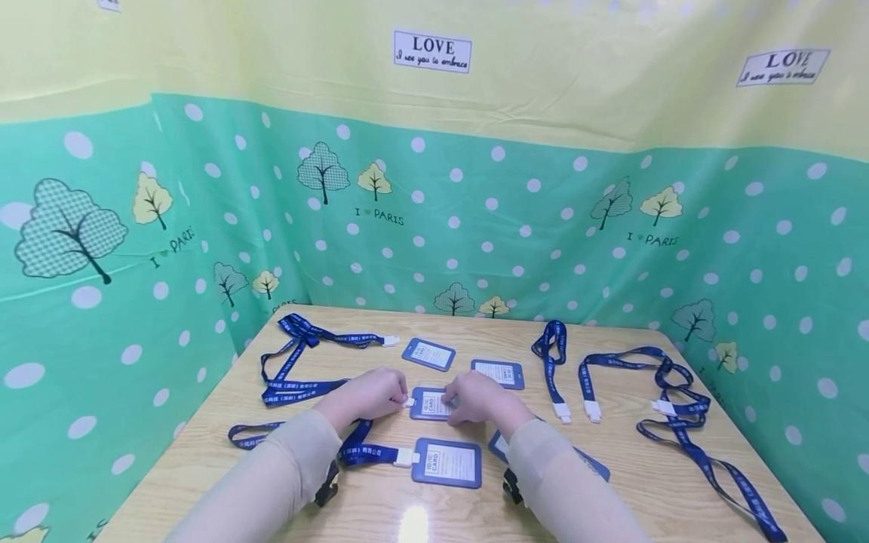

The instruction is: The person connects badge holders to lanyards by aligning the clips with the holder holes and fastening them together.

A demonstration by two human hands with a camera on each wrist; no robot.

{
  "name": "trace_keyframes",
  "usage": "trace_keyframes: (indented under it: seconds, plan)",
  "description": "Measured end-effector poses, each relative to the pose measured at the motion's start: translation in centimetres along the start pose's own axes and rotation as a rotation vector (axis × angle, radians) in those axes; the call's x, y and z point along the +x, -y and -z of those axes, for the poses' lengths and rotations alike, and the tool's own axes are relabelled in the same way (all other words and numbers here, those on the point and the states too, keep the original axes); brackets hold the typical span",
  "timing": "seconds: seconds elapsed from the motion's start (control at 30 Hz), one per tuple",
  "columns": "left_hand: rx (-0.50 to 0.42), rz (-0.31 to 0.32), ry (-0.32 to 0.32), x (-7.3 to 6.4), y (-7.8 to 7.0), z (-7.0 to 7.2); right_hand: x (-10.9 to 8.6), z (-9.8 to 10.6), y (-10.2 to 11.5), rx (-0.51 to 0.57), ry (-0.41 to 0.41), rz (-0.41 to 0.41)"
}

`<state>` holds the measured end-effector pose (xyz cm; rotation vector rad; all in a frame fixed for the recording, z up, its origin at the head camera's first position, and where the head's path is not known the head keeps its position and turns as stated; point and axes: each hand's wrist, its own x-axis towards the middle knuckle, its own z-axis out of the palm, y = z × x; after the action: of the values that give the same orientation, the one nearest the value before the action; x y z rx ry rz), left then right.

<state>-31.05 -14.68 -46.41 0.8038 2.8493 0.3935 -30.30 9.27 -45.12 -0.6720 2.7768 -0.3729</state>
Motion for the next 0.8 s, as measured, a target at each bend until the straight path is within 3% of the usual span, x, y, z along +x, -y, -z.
trace_keyframes:
  seconds: [0.8]
  plan:
    - [0.011,-0.057,-0.025,-0.10,-0.07,0.35,-0.06,0.14,0.20,0.009,0.004,-0.002]
